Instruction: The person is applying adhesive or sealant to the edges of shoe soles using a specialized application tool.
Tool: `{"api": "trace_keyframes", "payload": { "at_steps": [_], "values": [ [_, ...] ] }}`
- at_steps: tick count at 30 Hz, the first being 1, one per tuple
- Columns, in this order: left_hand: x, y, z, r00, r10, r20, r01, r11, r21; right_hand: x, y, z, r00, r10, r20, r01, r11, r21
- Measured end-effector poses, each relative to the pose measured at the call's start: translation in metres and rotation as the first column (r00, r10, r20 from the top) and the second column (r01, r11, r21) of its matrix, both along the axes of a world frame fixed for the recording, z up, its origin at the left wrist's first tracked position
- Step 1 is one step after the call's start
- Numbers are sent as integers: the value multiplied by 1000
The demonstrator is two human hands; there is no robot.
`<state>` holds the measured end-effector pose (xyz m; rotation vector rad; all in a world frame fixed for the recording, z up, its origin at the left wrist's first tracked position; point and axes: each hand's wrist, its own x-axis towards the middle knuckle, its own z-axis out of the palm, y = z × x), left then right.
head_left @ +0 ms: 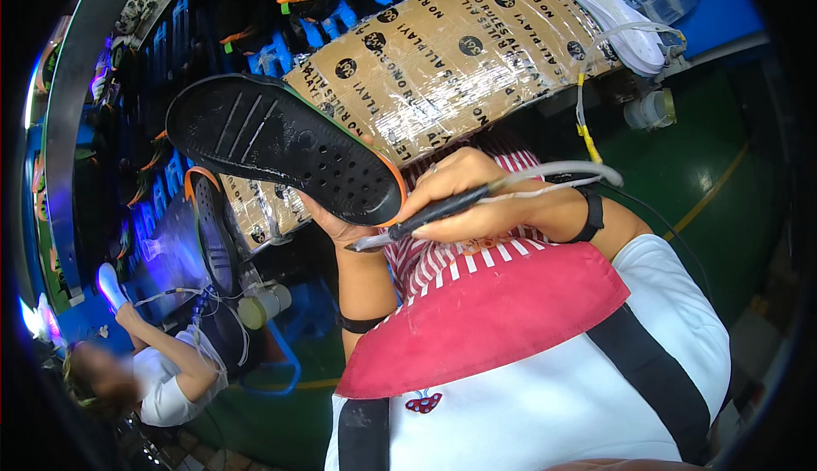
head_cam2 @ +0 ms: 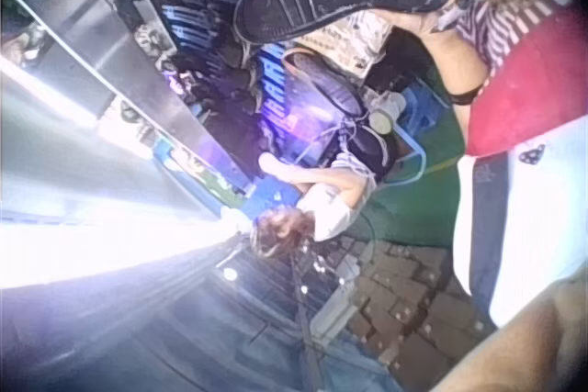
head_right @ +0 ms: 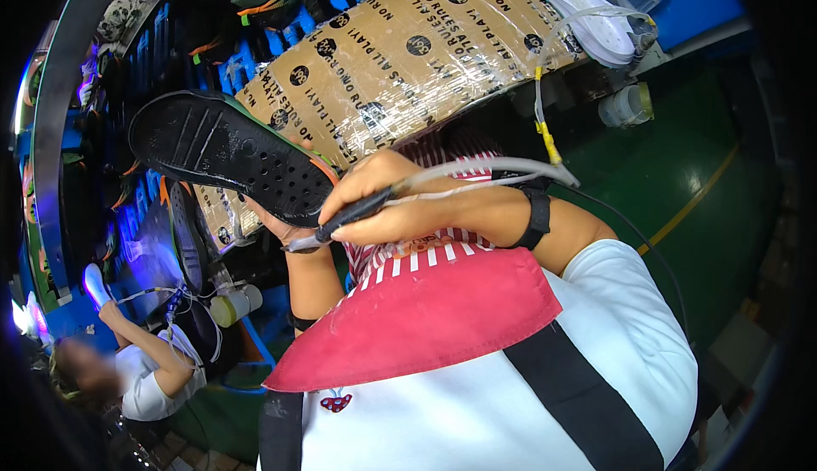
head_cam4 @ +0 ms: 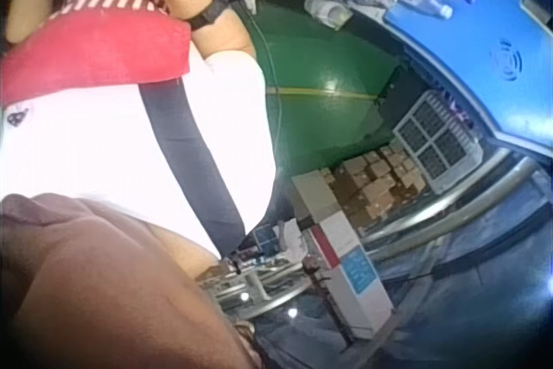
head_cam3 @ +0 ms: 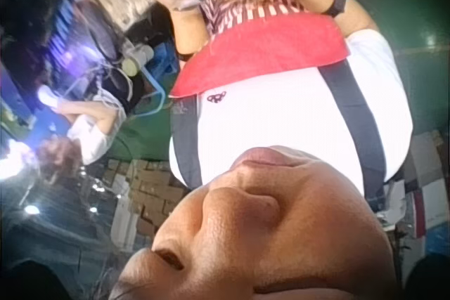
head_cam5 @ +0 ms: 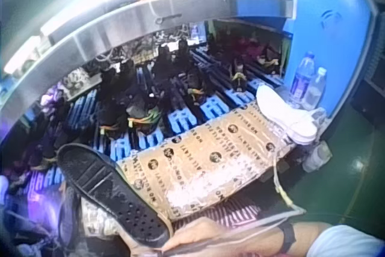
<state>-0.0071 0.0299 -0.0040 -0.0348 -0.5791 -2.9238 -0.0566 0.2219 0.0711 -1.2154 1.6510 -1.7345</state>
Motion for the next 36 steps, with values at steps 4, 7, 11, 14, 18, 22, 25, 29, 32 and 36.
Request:
{"api": "trace_keyframes", "payload": {
  "at_steps": [4,7,11,14,18,22,25,29,32,36],
  "values": [
    [-2,-11,-5,992,111,56,-102,984,-144,-2,0,-9,985,-172,-31,173,983,63],
    [-1,-12,-3,1000,-18,16,20,993,-120,2,-3,-14,990,-42,-132,44,999,13],
    [5,-17,-7,1000,-3,31,8,989,-149,-1,0,-8,995,92,-26,-94,993,-75],
    [5,-22,-11,999,-26,46,31,993,-118,-1,-2,-11,992,-99,-77,100,995,14],
    [6,-34,-11,993,-122,-4,116,957,-265,-1,0,-15,990,74,-121,-79,996,-32],
    [9,-47,-17,989,-119,92,134,974,-184,-4,4,-8,997,50,-51,-50,999,0],
    [6,-48,-9,981,-169,98,185,964,-190,-2,0,-17,989,23,-146,-21,1000,16],
    [2,-47,12,957,-278,87,290,936,-199,-6,6,-9,972,192,-135,-196,981,-12],
    [-4,-46,21,941,-297,163,330,913,-240,-3,5,-21,984,10,-179,-19,999,-46],
    [-13,-43,32,900,-288,327,410,812,-415,-2,1,-27,953,-3,-304,-1,1000,-15]
  ]
}}
